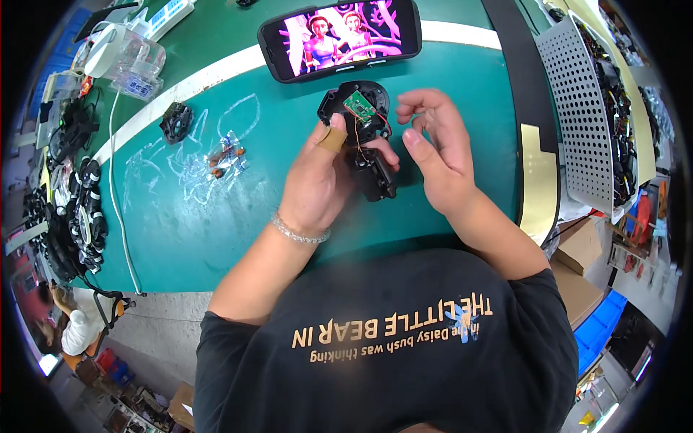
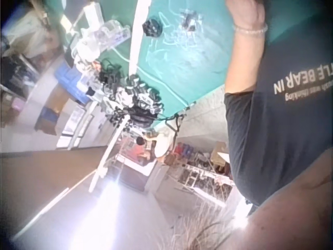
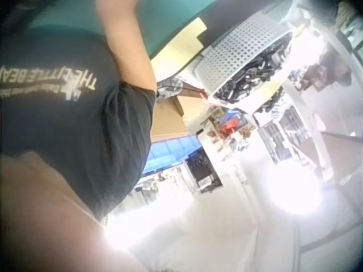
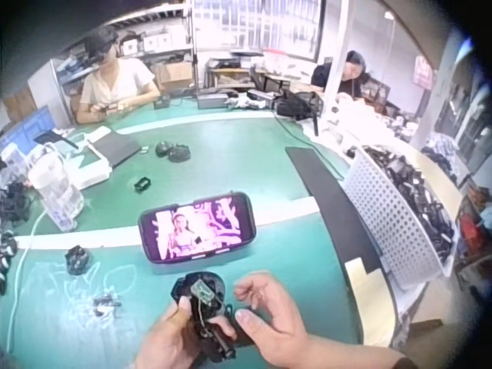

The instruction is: The person assembles small electronic devices by inserting batteries and connecting wires to circuit boards. They handle multiple units one at a time, placing finished items into a white basket on the table.

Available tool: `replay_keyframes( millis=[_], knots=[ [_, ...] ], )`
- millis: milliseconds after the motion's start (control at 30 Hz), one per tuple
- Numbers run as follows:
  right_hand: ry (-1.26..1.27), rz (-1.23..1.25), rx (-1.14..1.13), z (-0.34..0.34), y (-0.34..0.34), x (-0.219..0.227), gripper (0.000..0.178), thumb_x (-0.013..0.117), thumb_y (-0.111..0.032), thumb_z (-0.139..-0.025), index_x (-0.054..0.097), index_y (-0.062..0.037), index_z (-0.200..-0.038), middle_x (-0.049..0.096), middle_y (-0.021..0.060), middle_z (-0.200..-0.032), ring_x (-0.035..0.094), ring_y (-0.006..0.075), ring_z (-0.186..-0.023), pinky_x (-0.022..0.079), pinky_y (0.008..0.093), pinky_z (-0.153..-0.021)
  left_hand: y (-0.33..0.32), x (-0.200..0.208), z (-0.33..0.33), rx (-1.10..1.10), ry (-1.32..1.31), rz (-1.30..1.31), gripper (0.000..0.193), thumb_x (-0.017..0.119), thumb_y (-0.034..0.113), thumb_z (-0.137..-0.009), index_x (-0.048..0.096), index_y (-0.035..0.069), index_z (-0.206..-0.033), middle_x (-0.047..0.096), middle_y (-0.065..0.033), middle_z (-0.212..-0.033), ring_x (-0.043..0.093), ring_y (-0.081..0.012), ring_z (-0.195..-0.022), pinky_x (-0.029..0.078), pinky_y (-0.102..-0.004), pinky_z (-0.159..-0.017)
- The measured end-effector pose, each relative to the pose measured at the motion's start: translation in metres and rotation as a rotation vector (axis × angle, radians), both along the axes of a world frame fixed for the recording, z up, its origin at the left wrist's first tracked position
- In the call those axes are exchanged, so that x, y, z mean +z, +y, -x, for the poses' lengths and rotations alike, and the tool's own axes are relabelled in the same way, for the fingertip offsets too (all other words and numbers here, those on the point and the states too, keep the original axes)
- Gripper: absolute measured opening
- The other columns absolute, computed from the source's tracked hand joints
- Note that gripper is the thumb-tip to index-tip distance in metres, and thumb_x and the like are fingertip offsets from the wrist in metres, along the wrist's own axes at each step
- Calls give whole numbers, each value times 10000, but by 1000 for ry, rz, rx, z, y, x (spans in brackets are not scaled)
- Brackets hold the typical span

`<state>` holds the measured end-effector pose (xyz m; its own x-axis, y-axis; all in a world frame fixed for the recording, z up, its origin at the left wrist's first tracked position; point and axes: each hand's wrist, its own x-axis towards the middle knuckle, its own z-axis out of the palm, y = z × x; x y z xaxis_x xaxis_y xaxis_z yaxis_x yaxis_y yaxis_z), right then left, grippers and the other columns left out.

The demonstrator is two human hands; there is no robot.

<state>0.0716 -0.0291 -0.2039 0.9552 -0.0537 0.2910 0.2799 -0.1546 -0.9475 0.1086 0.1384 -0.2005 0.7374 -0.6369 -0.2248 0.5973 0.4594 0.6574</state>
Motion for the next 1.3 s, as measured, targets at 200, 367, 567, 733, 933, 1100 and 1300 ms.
replay_keyframes(
  millis=[200, 367, 567, 733, 933, 1100, 1300],
  knots=[
    [117, -53, 102, 0, 0, -3, 319, 565, -197, -887, 490, -19, -1141, 526, 34, -1007, 466, 123, -934, 340, 278, -802, -3, 2, 3, 27, -66, -87, 446, 348, 399, -985, 482, 16, -1168, 623, -136, -811, 611, -217, -744, 493, -309, -669],
    [46, -99, 55, 0, 6, -4, 320, 572, -185, -881, 492, -31, -1150, 524, 29, -1004, 466, 117, -905, 351, 274, -797, -6, 4, 6, 94, -108, -92, 342, 433, 322, -975, 477, 24, -1138, 619, -103, -866, 617, -166, -724, 503, -278, -645],
    [-145, 233, -63, -2, 3, 9, 233, 624, -92, -791, 579, -59, -1017, 504, 45, -898, 488, 162, -807, 396, 275, -699, -4, 4, 10, 124, -262, -309, 279, 490, 278, -960, 517, 38, -1098, 623, -48, -859, 585, -106, -677, 477, -233, -597],
    [-293, 587, 6, -2, 6, 17, 160, 647, -62, -716, 624, -80, -873, 506, 62, -814, 518, 246, -733, 434, 320, -614, -6, 1, 9, 251, -271, -378, 226, 552, 214, -935, 523, 36, -1070, 629, -43, -867, 563, -58, -669, 464, -208, -574],
    [-140, 692, 7, 3, 8, 27, 179, 679, -118, -706, 596, -74, -858, 557, 54, -820, 553, 261, -778, 460, 355, -643, -8, -4, 8, 269, -341, -371, 224, 567, 91, -908, 497, -23, -1088, 636, -70, -886, 588, -84, -789, 487, -222, -664],
    [-94, 762, -21, 4, 10, 30, 183, 675, -132, -705, 590, -69, -854, 570, 63, -829, 567, 264, -798, 464, 360, -653, -8, -7, 9, 311, -446, -388, 246, 583, 84, -890, 489, -31, -1085, 606, -76, -953, 576, -96, -842, 475, -229, -709],
    [-15, 569, 0, 5, 16, 26, 171, 635, -110, -729, 579, -27, -868, 579, 92, -853, 577, 281, -747, 466, 355, -629, -6, -11, 10, 392, -686, -492, 275, 629, 121, -851, 514, -21, -1056, 547, -22, -792, 498, -74, -708, 417, -221, -600]
  ],
)
